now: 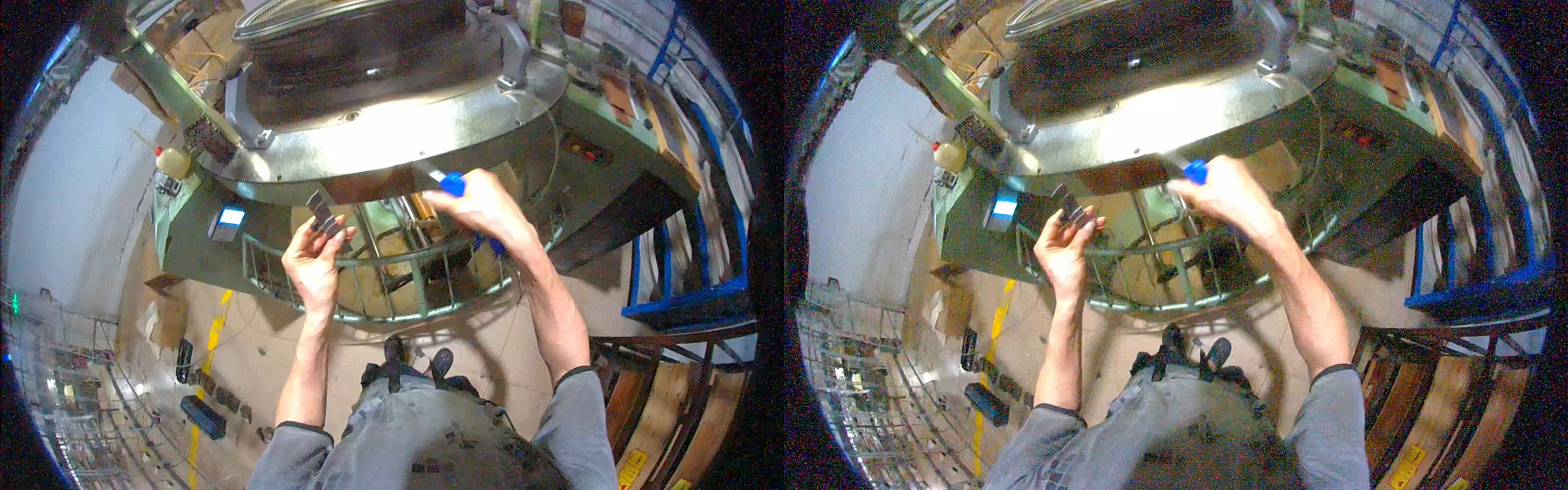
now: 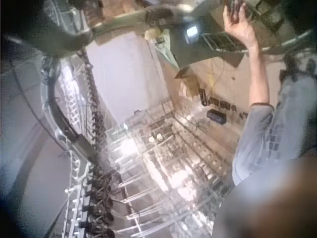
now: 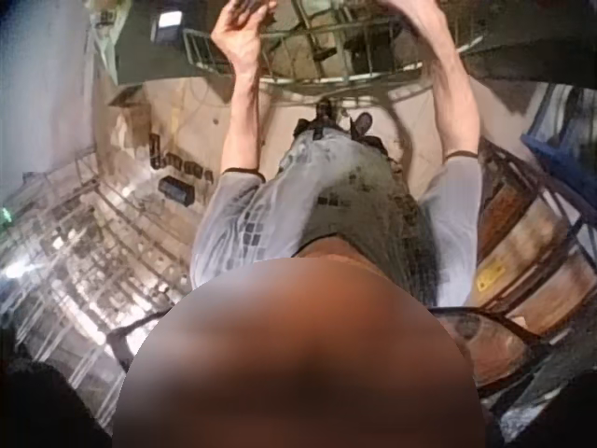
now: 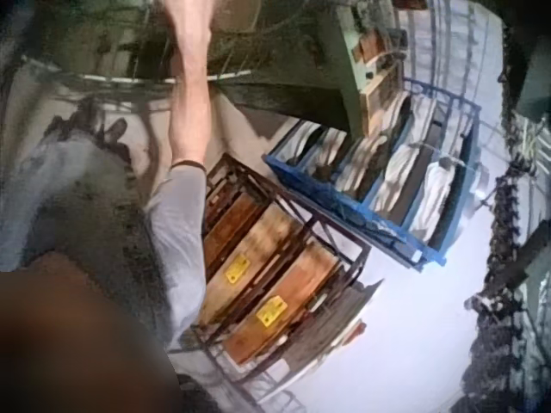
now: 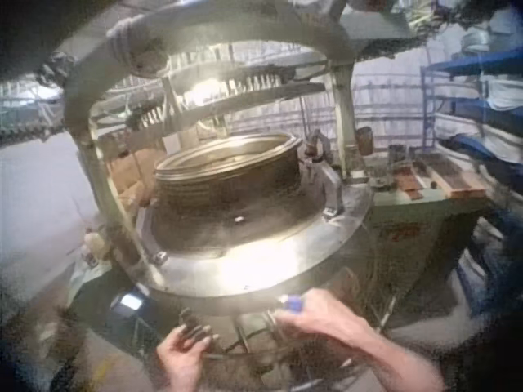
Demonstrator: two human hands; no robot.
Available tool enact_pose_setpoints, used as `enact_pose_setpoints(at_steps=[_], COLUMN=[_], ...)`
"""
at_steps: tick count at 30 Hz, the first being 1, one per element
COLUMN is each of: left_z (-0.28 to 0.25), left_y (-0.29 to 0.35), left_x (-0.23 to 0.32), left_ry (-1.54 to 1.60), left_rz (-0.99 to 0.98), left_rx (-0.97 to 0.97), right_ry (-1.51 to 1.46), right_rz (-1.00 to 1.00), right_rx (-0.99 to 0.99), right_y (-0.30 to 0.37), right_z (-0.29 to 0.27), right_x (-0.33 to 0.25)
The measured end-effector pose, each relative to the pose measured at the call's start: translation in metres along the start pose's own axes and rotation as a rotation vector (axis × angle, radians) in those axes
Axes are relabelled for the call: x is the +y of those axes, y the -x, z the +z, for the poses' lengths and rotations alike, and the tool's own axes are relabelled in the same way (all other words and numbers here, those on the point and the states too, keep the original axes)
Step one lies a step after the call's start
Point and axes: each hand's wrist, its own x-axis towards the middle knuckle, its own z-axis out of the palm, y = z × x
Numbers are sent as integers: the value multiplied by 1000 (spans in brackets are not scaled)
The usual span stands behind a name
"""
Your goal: The person repeatedly picks up small rectangular metal pieces and inserts them into slots around the rim of a large circular metal component. They adjust each piece by hand to fit it into place, then retrieve additional pieces from a nearby tray and continue the process.
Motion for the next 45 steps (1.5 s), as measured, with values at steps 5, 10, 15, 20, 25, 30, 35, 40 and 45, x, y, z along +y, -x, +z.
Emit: enact_pose_setpoints(at_steps=[5,10,15,20,25,30,35,40,45], left_z=[-8,-13,-14,-15,-12,-28,-49,-62,-96], left_y=[-13,-17,-18,-29,-25,-3,2,-4,-40], left_x=[3,-4,2,8,11,25,25,14,6], left_ry=[96,30,92,337,388,334,261,204,172], left_rz=[91,153,16,-239,-327,-456,-622,-817,-945], left_rx=[50,0,-26,67,26,-50,-206,-418,-552], right_ry=[-131,-239,-224,-109,-204,218,270,-500,-921], right_rz=[-136,-172,-252,-302,-251,8,297,59,139], right_rx=[-262,-156,-8,16,187,569,394,242,-176], right_y=[59,84,80,95,100,82,114,66,0], right_z=[28,68,80,93,111,165,208,165,190], right_x=[-18,-28,-23,-9,67,229,245,77,-73])
